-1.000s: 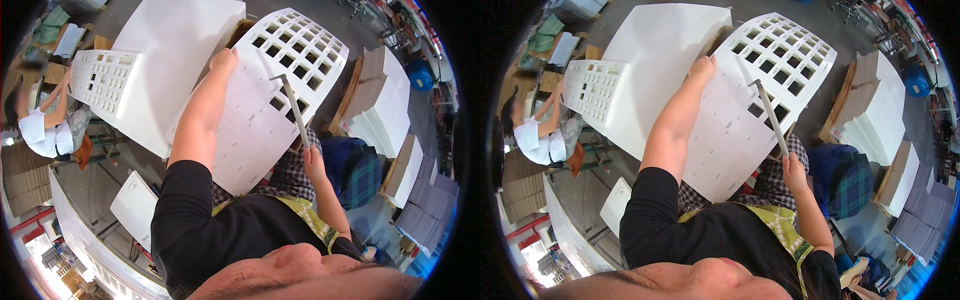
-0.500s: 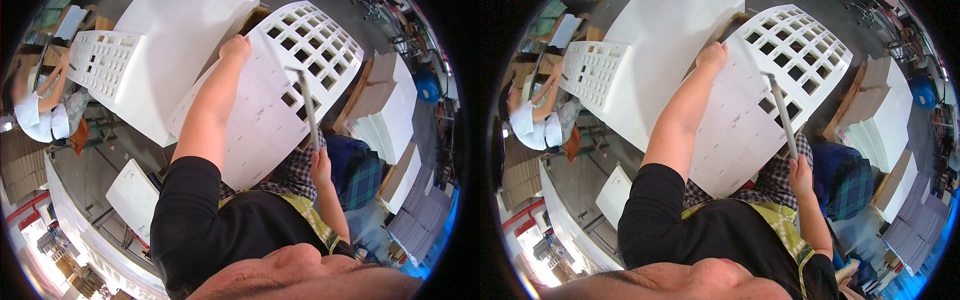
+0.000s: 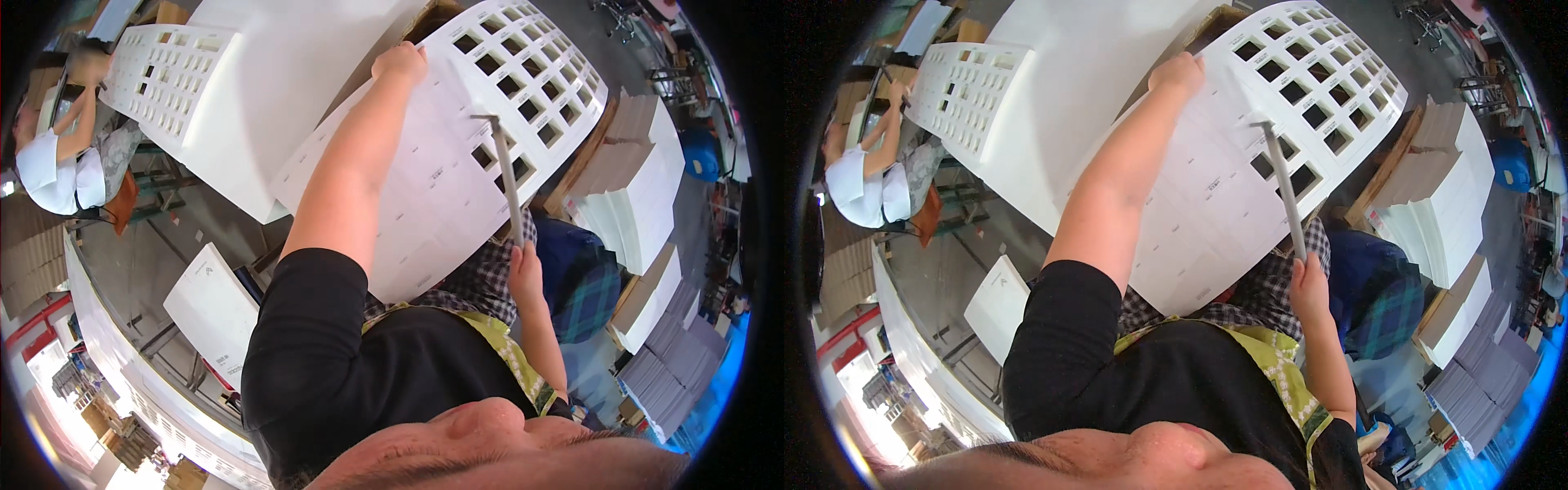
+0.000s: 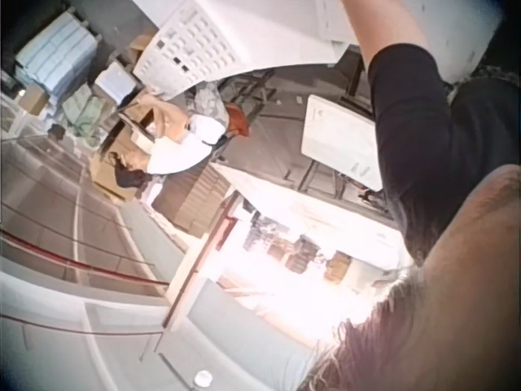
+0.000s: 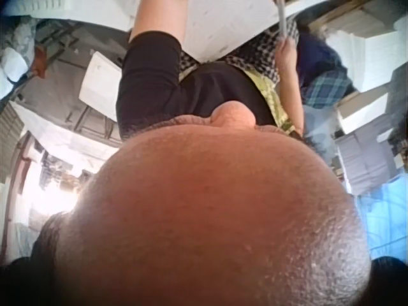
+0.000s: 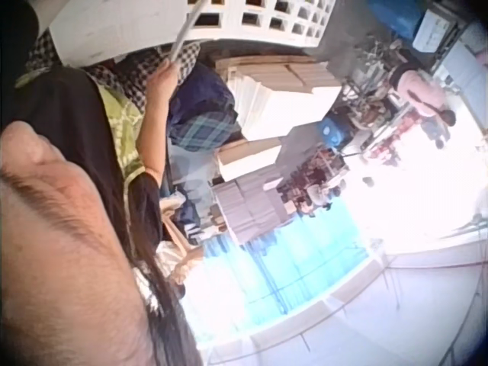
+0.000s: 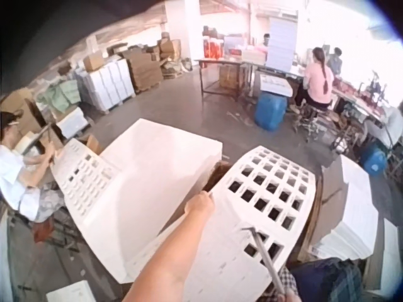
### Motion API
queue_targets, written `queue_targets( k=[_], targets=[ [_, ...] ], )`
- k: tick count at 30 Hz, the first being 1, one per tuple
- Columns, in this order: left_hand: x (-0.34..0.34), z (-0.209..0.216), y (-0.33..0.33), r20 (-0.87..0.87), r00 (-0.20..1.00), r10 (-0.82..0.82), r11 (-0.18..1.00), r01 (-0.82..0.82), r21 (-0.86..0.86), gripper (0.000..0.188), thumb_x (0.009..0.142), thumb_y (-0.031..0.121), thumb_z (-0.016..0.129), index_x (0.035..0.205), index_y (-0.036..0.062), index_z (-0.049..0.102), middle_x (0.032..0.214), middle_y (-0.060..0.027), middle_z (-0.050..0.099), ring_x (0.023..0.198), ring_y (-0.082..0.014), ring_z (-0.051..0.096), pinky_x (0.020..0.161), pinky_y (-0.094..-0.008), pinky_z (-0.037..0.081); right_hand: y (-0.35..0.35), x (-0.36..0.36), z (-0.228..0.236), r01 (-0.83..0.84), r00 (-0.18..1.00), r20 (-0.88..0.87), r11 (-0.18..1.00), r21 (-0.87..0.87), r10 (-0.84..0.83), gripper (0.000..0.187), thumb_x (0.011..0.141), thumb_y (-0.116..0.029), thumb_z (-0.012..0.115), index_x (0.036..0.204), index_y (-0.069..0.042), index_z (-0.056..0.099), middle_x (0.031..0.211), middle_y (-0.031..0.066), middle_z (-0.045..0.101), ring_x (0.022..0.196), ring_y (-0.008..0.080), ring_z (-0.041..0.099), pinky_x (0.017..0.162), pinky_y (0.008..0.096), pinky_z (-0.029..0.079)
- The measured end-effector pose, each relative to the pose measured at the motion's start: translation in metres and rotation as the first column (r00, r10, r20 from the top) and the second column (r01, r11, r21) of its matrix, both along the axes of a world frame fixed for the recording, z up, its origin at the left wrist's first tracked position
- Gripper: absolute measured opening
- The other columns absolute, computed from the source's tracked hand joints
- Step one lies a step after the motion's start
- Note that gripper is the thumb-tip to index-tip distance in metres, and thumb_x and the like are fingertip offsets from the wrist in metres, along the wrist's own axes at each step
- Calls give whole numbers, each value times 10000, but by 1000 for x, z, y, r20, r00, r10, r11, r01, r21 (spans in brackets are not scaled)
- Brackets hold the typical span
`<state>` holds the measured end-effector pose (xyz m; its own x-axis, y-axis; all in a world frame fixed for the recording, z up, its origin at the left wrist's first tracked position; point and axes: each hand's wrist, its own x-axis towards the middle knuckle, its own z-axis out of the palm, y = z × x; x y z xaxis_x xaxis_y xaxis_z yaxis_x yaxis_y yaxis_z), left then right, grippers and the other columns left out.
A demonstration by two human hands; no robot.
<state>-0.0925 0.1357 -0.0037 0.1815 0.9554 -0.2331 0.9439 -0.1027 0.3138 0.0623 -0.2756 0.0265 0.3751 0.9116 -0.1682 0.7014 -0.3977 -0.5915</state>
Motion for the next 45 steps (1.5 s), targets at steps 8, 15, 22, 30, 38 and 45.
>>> queue_targets(
  k=[8, 15, 22, 30, 38, 45],
  targets=[
    [-3, 4, 0, 67, 998, 2, 998, 2, -58, 477, 952, 435, 313, 1160, 70, 540, 1182, -124, 599, 1092, -299, 571, 893, -442, 459, -16, -2, -6, 189, 883, -470, 915, 357, 1, 219, 931, -251, 473, 884, -37, 489, 691, 112, 490, 601, 237, 480, 553, 324, 405],
    [-4, 10, 1, 56, 998, -2, 998, 5, -60, 464, 949, 435, 338, 1142, 72, 554, 1139, -136, 619, 1046, -298, 603, 846, -425, 495, 0, -12, 38, 177, 879, -476, 910, 375, 24, 411, 960, -442, 402, 860, -45, 443, 621, -14, 435, 503, 56, 395, 449, 212, 322],
    [-2, 1, 1, 60, 998, 23, 998, -19, -57, 469, 952, 440, 317, 1162, 92, 550, 1175, -114, 603, 1097, -294, 571, 883, -449, 467, 33, -15, 40, 202, 899, -404, 979, 34, -171, 248, 968, -249, 436, 866, -26, 469, 627, 66, 464, 568, 178, 462, 531, 324, 397],
    [-6, 4, -1, 55, 998, 25, 999, -22, -48, 468, 956, 432, 308, 1151, 85, 554, 1179, -115, 602, 1089, -295, 576, 881, -451, 468, 59, -13, 30, -2, 987, -163, 998, 62, 12, 227, 963, -210, 437, 843, -20, 466, 641, 113, 484, 579, 235, 497, 548, 359, 409],
    [-2, 4, -2, 91, 996, 24, 998, -19, -62, 464, 949, 427, 328, 1141, 81, 570, 1156, -136, 613, 1078, -310, 581, 882, -443, 470, 52, -15, 8, -69, 998, -9, 997, -19, 69, 211, 939, -190, 470, 891, 14, 447, 709, 262, 505, 672, 474, 494, 582, 460, 414],
    [-7, 11, -3, 119, 992, 45, 996, -35, -83, 446, 948, 419, 340, 1091, 93, 609, 1120, -132, 630, 1048, -318, 598, 852, -444, 486, 48, -19, 5, 16, 912, -362, 867, 497, 191, 197, 946, -237, 452, 899, -48, 475, 636, 45, 476, 543, 152, 460, 498, 263, 371]
  ],
)
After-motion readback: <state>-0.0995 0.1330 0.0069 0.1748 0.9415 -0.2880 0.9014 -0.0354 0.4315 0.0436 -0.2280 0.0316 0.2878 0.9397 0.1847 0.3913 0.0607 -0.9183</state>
